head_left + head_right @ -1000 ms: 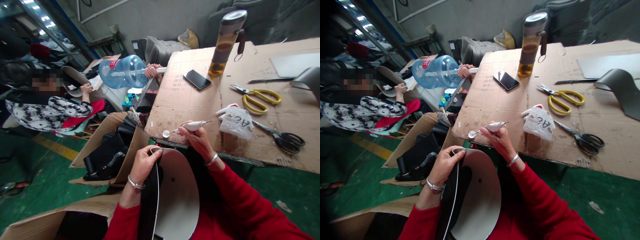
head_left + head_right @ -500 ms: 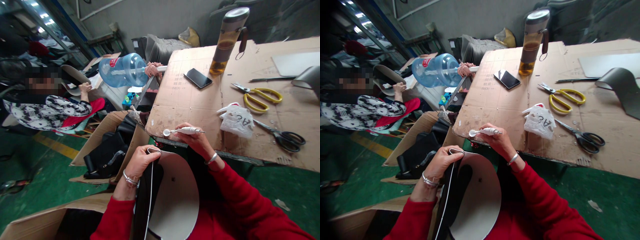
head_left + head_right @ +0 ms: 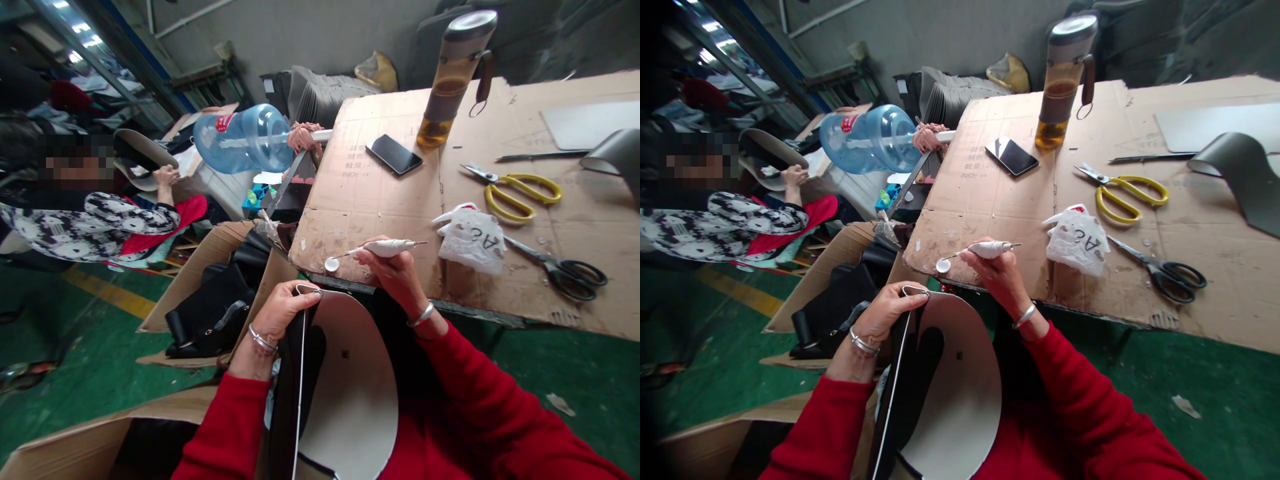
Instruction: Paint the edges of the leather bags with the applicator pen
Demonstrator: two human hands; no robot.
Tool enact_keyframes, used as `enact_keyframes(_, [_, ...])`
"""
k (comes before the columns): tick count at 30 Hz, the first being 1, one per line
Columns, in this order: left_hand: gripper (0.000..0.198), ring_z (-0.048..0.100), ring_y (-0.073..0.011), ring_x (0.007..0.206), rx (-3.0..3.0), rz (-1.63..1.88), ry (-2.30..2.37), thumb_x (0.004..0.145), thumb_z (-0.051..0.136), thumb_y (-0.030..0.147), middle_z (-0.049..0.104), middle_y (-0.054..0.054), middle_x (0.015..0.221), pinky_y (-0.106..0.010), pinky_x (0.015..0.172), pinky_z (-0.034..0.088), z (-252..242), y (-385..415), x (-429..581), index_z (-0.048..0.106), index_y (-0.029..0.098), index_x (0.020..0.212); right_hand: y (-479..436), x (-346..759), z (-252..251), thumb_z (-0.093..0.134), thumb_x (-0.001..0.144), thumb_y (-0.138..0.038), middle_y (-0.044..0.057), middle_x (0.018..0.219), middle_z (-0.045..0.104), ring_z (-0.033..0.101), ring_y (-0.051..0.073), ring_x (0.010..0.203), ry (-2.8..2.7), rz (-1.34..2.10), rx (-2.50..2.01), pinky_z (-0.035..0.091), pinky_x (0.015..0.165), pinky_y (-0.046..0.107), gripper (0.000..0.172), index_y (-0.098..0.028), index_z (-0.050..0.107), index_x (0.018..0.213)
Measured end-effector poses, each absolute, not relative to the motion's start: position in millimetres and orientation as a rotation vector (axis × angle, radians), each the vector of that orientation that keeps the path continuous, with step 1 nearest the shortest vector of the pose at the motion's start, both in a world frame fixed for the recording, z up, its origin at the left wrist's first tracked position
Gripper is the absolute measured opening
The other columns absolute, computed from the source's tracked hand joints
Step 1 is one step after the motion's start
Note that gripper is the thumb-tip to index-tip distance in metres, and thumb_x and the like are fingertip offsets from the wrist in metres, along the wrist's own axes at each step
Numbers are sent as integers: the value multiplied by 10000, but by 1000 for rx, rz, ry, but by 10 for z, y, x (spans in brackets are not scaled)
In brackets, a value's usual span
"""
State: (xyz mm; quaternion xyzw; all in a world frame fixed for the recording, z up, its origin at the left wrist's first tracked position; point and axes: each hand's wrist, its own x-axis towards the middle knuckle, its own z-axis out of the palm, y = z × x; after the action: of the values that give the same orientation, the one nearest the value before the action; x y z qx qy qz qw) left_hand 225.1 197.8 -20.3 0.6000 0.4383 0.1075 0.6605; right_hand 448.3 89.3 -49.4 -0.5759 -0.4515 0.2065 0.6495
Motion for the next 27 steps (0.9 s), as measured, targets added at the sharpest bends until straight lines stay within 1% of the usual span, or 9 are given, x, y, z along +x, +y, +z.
enact_keyframes(4, [263,584,-149,637,1361,214,955,656,864,343,698,-42,712,-246,600,417,-172,1972,2284,778,133,788,855,4501,-457,716,919,-439,46,863,694,655,166,725,-964,595,-1241,496,624,269,273,-168,727,899])
enact_keyframes(8, [282,583,-147,628,1338,217,952,633,881,346,696,-41,708,-245,591,415,-136,1961,2299,776,131,782,799,4520,-417,763,878,-452,47,856,713,687,190,767,-967,809,-1131,546,676,283,286,-169,735,912])
enact_keyframes(12, [283,572,-135,618,1293,209,931,640,882,343,683,-28,702,-237,586,411,-124,1956,2293,773,132,794,773,4539,-399,786,857,-447,55,902,732,703,209,829,-1047,970,-1075,565,726,293,284,-174,756,928])
enact_keyframes(19, [278,561,-125,634,1279,210,889,647,883,346,665,-21,709,-230,609,407,-122,1950,2284,768,124,769,792,4556,-399,772,875,-436,58,916,729,697,202,827,-1127,969,-1055,557,730,284,268,-173,767,926])
enact_keyframes(24, [285,583,-132,658,1255,218,885,638,893,340,680,-23,735,-233,643,424,-115,1942,2290,768,123,773,790,4552,-385,758,885,-442,60,919,724,685,199,825,-1174,935,-1060,558,729,287,269,-174,770,904])
enact_keyframes(27, [278,584,-138,663,1258,214,874,656,882,344,680,-25,735,-239,643,427,-106,1929,2305,760,125,777,794,4553,-380,754,888,-442,63,930,724,690,208,841,-1186,932,-1044,566,738,299,266,-178,773,915])
